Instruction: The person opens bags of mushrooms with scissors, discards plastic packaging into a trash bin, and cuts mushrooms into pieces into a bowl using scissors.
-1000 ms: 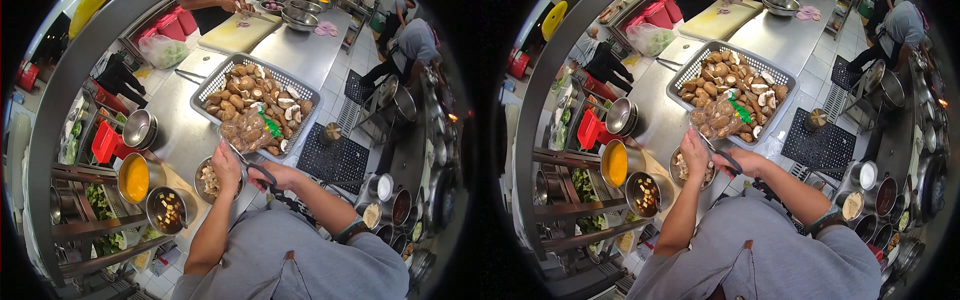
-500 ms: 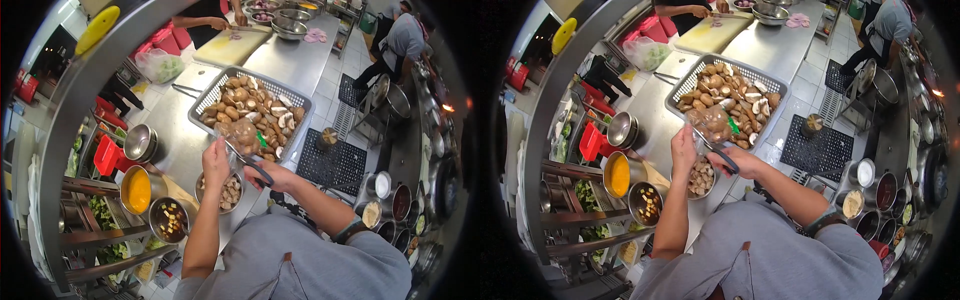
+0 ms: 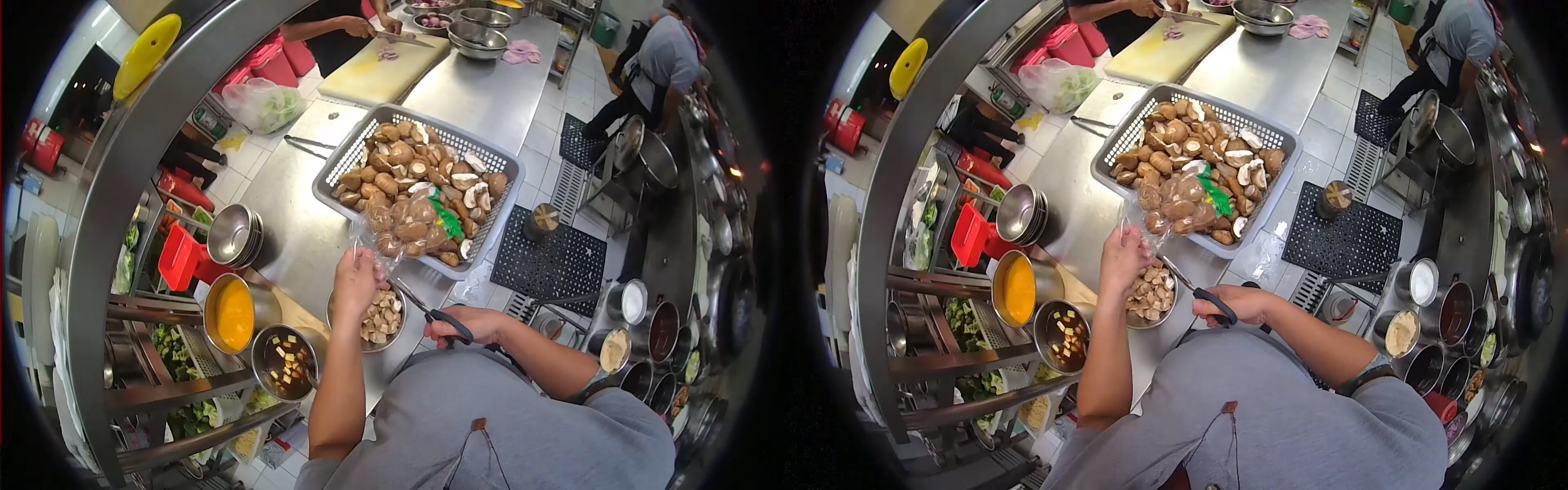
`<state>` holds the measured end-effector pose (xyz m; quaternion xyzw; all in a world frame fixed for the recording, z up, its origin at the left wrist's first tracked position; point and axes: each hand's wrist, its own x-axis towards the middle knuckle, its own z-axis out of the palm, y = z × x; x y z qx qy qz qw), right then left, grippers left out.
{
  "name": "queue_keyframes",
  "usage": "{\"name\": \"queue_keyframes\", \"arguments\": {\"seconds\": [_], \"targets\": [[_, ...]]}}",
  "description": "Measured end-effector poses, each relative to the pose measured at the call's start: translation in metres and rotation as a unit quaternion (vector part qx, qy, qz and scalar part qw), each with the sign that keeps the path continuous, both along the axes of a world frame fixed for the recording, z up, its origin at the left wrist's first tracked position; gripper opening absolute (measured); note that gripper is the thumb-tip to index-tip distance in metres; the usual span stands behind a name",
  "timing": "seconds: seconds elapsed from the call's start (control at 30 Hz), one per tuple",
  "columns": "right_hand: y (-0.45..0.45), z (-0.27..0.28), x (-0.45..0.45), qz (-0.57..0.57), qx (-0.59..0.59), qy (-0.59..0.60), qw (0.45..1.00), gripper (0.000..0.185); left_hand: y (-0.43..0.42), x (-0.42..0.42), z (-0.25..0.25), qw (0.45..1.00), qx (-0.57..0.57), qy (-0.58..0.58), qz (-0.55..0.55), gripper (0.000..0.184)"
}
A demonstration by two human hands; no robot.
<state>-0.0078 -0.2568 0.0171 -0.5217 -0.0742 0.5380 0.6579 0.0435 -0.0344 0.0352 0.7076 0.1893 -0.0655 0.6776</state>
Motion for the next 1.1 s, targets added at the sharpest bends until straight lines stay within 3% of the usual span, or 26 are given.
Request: {"name": "queue_keyframes", "arguments": {"seconds": [0.07,0.1,0.17,0.47,0.6,0.67,0.77,0.8,0.83,0.9,0.93,1.03,1.1], "targets": [[0.004,-0.001,0.003,-0.008,-0.002,-0.006,1.0,0.05,-0.009,-0.005,0.001,0.987,0.146,-0.035,0.052,0.023],[0.007,0.0,0.005,-0.022,-0.003,-0.015,1.0,0.049,-0.011,-0.008,-0.006,0.987,0.147,-0.03,0.053,0.023],[0.017,0.001,0.014,-0.03,0.009,-0.023,0.999,0.05,-0.012,-0.007,-0.022,0.91,0.349,-0.21,0.078,0.026],[0.042,-0.002,0.04,-0.039,-0.014,-0.023,0.999,0.055,-0.028,-0.013,-0.024,0.914,0.303,-0.21,0.171,0.036],[0.047,-0.002,0.043,-0.052,0.04,-0.04,0.997,0.053,-0.028,-0.016,-0.024,0.911,0.311,-0.218,0.161,0.038],[0.051,0.006,0.048,-0.119,0.018,-0.014,0.993,0.054,-0.032,-0.013,-0.016,0.93,0.276,-0.197,0.139,0.041],[0.053,0.017,0.054,-0.122,0.002,-0.032,0.992,0.053,-0.028,-0.013,-0.03,0.949,0.204,-0.201,0.132,0.042],[0.052,0.015,0.059,-0.106,0.01,-0.027,0.994,0.053,-0.028,-0.015,-0.006,0.947,0.215,-0.212,0.111,0.041],[0.054,0.029,0.062,-0.158,0.045,0.003,0.986,0.053,-0.03,-0.018,-0.004,0.949,0.212,-0.21,0.104,0.041],[0.058,0.02,0.068,-0.126,0.048,-0.027,0.99,0.053,-0.027,-0.017,0.001,0.97,0.144,-0.197,0.005,0.039],[0.054,0.021,0.067,-0.128,0.049,-0.029,0.99,0.053,-0.027,-0.018,0.018,0.967,0.159,-0.201,0.005,0.035],[0.015,0.023,0.051,0.021,0.056,-0.088,0.994,0.052,-0.004,-0.01,0.036,0.961,0.185,-0.203,0.036,0.033],[-0.009,0.037,0.053,0.086,0.041,-0.085,0.992,0.05,0.015,0.005,0.031,0.938,0.206,-0.277,0.032,0.031]]}}
